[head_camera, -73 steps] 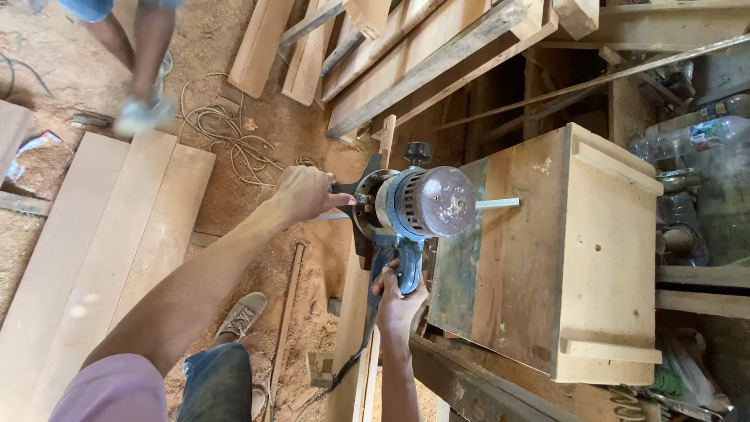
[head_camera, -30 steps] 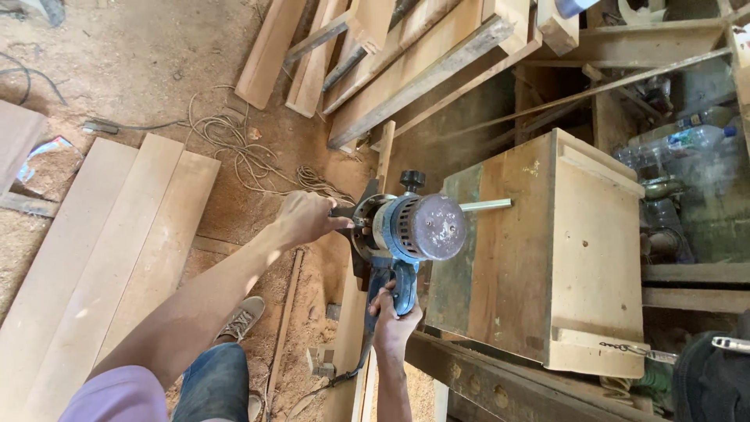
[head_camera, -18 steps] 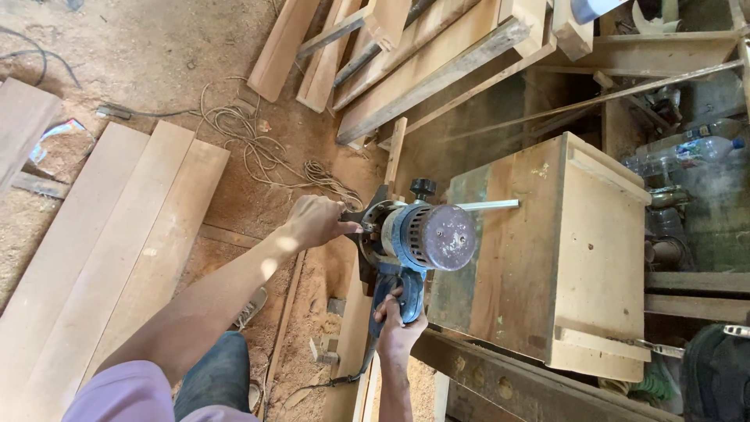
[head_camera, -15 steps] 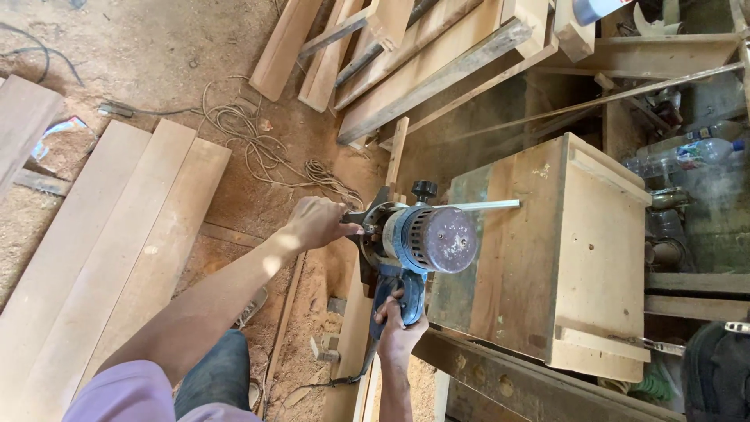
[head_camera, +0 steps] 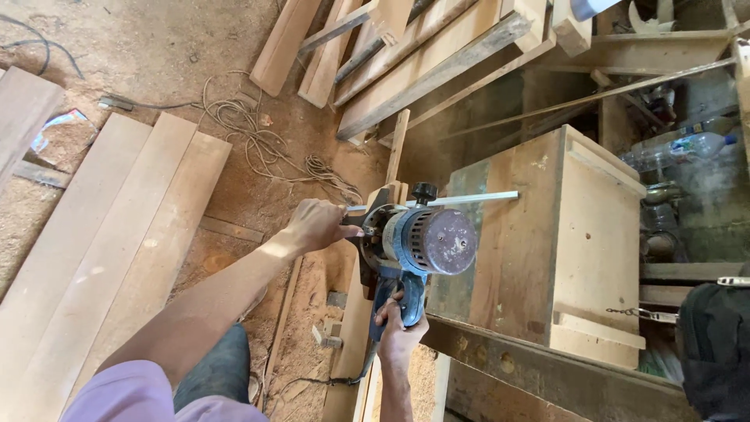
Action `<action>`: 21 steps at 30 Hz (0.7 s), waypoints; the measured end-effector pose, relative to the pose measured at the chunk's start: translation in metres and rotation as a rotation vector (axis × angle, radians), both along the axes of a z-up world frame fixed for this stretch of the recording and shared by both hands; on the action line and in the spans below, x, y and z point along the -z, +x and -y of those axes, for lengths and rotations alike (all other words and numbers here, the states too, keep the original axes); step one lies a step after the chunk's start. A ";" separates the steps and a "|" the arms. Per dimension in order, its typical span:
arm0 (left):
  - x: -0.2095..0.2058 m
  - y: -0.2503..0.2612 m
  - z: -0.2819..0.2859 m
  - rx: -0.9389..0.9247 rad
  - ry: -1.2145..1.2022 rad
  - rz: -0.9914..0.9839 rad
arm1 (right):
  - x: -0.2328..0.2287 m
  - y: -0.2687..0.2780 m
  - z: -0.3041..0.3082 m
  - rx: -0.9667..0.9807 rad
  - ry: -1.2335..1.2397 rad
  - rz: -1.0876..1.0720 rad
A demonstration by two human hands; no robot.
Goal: The person uses a handheld electric router to shape the edge of a long wooden plank. They guide the tool along the length of the wood, creating a groove while sawdust is ejected. The person adjusts their position and the tool's angle as they work along the plank.
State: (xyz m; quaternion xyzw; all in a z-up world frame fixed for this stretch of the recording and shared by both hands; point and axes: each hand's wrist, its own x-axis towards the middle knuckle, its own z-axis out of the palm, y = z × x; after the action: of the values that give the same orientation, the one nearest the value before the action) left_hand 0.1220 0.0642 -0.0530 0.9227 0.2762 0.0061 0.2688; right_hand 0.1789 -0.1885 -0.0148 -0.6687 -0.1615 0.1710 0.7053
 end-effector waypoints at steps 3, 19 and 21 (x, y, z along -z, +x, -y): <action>-0.001 0.003 -0.002 -0.014 0.003 -0.024 | -0.004 0.000 -0.005 0.009 -0.010 0.031; -0.003 0.053 -0.080 -0.063 0.034 0.024 | 0.018 0.064 -0.090 0.083 0.073 0.085; 0.001 0.060 -0.089 -0.062 0.081 -0.008 | 0.020 0.071 -0.098 0.082 0.108 0.081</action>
State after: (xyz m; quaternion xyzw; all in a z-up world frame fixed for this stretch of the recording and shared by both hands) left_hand 0.1818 0.1530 -0.0543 0.9238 0.3054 0.0218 0.2296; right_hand 0.2497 -0.0906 -0.0352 -0.6421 -0.1715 0.1059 0.7396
